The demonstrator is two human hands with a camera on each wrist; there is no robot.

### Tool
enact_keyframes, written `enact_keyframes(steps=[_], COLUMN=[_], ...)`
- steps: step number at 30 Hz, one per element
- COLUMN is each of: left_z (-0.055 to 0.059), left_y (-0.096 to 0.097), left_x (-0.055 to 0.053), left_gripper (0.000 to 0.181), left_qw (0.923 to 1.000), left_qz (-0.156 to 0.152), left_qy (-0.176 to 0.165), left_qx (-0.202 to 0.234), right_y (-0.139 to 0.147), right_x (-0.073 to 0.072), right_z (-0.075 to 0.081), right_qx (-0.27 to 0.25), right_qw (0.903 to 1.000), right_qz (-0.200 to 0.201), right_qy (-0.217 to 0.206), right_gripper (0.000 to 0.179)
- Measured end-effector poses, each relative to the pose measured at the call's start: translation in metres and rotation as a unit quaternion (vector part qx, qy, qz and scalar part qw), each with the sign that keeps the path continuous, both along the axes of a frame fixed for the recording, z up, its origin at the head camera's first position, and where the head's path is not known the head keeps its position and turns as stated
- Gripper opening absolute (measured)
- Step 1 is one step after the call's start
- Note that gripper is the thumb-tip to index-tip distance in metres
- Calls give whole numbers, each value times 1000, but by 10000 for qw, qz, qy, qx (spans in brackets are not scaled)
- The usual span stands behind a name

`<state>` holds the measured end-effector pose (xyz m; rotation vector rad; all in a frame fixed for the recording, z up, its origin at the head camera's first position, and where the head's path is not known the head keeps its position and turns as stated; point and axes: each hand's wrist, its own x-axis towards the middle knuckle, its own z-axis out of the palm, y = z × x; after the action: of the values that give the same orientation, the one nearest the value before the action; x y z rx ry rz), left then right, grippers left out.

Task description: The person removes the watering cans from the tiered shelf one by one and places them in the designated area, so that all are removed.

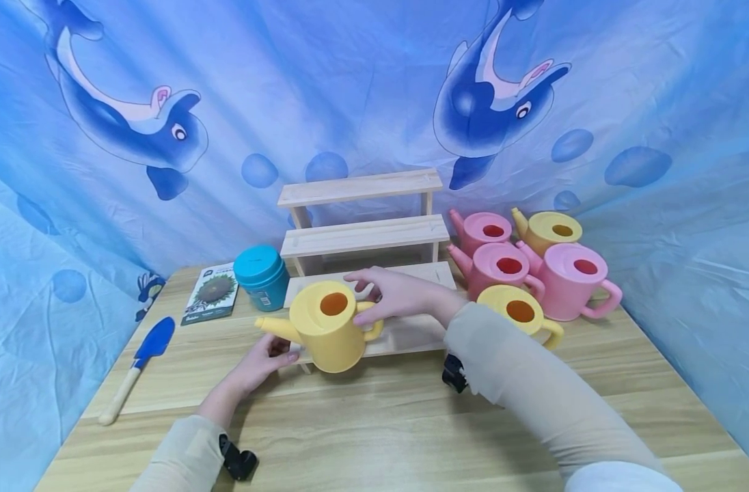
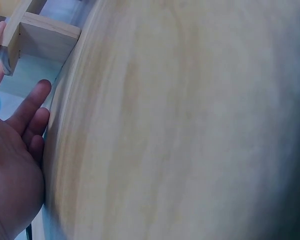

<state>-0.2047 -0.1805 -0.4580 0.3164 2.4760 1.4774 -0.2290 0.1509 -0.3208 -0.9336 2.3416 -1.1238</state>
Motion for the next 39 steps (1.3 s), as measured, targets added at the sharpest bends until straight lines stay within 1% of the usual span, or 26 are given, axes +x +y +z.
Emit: enact_keyframes(steps=[2, 10, 12, 14, 17, 18, 24, 28, 33, 36, 39], left_z=[0, -2, -1, -1, -1, -1, 0, 0, -1, -1, -1], left_y=[0, -1, -1, -1, -1, -1, -2, -1, 0, 0, 0], left_x=[0, -2, -2, -2, -3, -3, -4, -4, -4, -4, -4], left_gripper=[52, 52, 52, 52, 52, 52, 51, 51, 57, 58, 56], left_qw=[10000, 10000, 9999, 9999, 10000, 10000, 9999, 9998, 9997, 9997, 9997], left_qz=[13, 46, 47, 41, 9, -3, -128, -163, -120, -93, -144], left_qy=[2, 5, 14, 7, -17, -10, -2, 114, 232, 227, 210], left_qx=[-11, -89, -119, -113, -46, -38, 23, 5, -11, -42, -38], right_y=[-5, -17, -18, -19, -18, -17, -14, -9, 1, 10, 20], right_x=[-1, 1, 1, 2, 3, 3, 7, 11, 13, 16, 19], right_z=[-3, -12, -14, -16, -17, -18, -18, -17, -11, -6, 1], right_qx=[-139, -446, -598, -766, -912, -891, -606, -533, -528, -460, -499], right_qw=[9998, 9986, 9980, 9970, 9955, 9957, 9970, 9952, 9912, 9888, 9880], right_qz=[137, 66, 120, 110, 0, -63, -445, -692, -957, -1120, -1222], right_qy=[8, 278, 172, -39, -244, -223, 208, 449, 750, 876, 804], right_gripper=[77, 87, 88, 89, 87, 87, 88, 87, 80, 76, 75])
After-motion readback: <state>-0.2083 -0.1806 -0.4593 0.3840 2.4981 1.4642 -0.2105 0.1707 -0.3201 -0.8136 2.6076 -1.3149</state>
